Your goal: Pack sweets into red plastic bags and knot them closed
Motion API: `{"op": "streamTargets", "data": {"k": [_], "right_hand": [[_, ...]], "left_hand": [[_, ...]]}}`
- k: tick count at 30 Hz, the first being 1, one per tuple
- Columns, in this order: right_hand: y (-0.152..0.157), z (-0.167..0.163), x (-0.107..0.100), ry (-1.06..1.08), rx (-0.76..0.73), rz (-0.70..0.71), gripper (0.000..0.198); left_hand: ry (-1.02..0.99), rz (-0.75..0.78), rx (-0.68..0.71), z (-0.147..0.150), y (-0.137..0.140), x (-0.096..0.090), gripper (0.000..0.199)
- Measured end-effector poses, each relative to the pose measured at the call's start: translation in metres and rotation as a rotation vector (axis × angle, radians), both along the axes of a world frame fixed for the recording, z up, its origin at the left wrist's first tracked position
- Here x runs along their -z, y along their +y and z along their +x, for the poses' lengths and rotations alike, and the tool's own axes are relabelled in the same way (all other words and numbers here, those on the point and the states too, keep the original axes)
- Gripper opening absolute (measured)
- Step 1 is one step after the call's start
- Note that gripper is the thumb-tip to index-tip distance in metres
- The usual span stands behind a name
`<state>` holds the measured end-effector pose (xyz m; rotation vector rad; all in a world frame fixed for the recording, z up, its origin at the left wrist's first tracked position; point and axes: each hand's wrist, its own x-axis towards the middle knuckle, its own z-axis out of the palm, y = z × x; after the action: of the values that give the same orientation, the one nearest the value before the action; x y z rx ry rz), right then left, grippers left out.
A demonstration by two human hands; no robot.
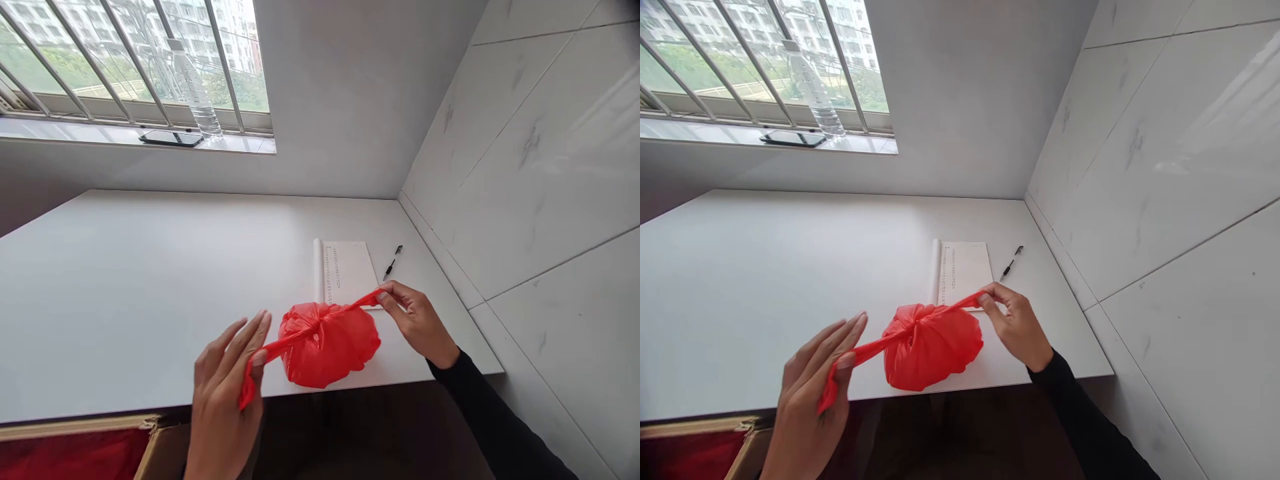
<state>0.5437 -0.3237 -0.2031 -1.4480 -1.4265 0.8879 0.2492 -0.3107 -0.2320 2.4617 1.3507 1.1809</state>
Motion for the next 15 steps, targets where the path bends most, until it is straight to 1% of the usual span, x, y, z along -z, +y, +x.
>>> {"op": "streamTargets", "data": {"k": [2,4,6,8,9,10,12,14,15], "right_hand": [[-0.002,0.008,0.016,-0.004,0.041,-0.059,0.031],[-0.003,0.007,0.026,0.048,0.043,-0.055,0.030],[-0.004,-0.002,0.027,0.119,0.015,-0.046,0.035],[-0.007,-0.012,0.025,0.131,-0.034,-0.100,0.043],[-0.010,-0.016,0.025,0.106,-0.056,-0.140,0.045],[-0.013,-0.020,0.027,0.064,-0.072,-0.178,0.044],[-0.020,-0.026,0.036,-0.041,-0.085,-0.225,0.041],[-0.029,-0.031,0.051,-0.149,-0.100,-0.223,0.039],[-0.035,-0.034,0.059,-0.205,-0.110,-0.178,0.037]], "left_hand": [[-0.081,-0.167,-0.076,-0.008,-0.008,0.015,0.044],[-0.272,-0.344,-0.137,-0.004,-0.017,0.023,0.038],[-0.478,-0.454,-0.237,0.010,-0.029,0.023,0.038],[-0.643,-0.569,-0.330,0.028,-0.046,0.020,0.043],[-0.737,-0.674,-0.350,0.037,-0.055,0.019,0.047],[-0.837,-0.801,-0.355,0.046,-0.064,0.018,0.051],[-1.047,-1.038,-0.325,0.059,-0.079,0.020,0.067],[-1.190,-1.115,-0.282,0.068,-0.087,0.022,0.080],[-1.226,-1.117,-0.263,0.070,-0.089,0.023,0.081]]}}
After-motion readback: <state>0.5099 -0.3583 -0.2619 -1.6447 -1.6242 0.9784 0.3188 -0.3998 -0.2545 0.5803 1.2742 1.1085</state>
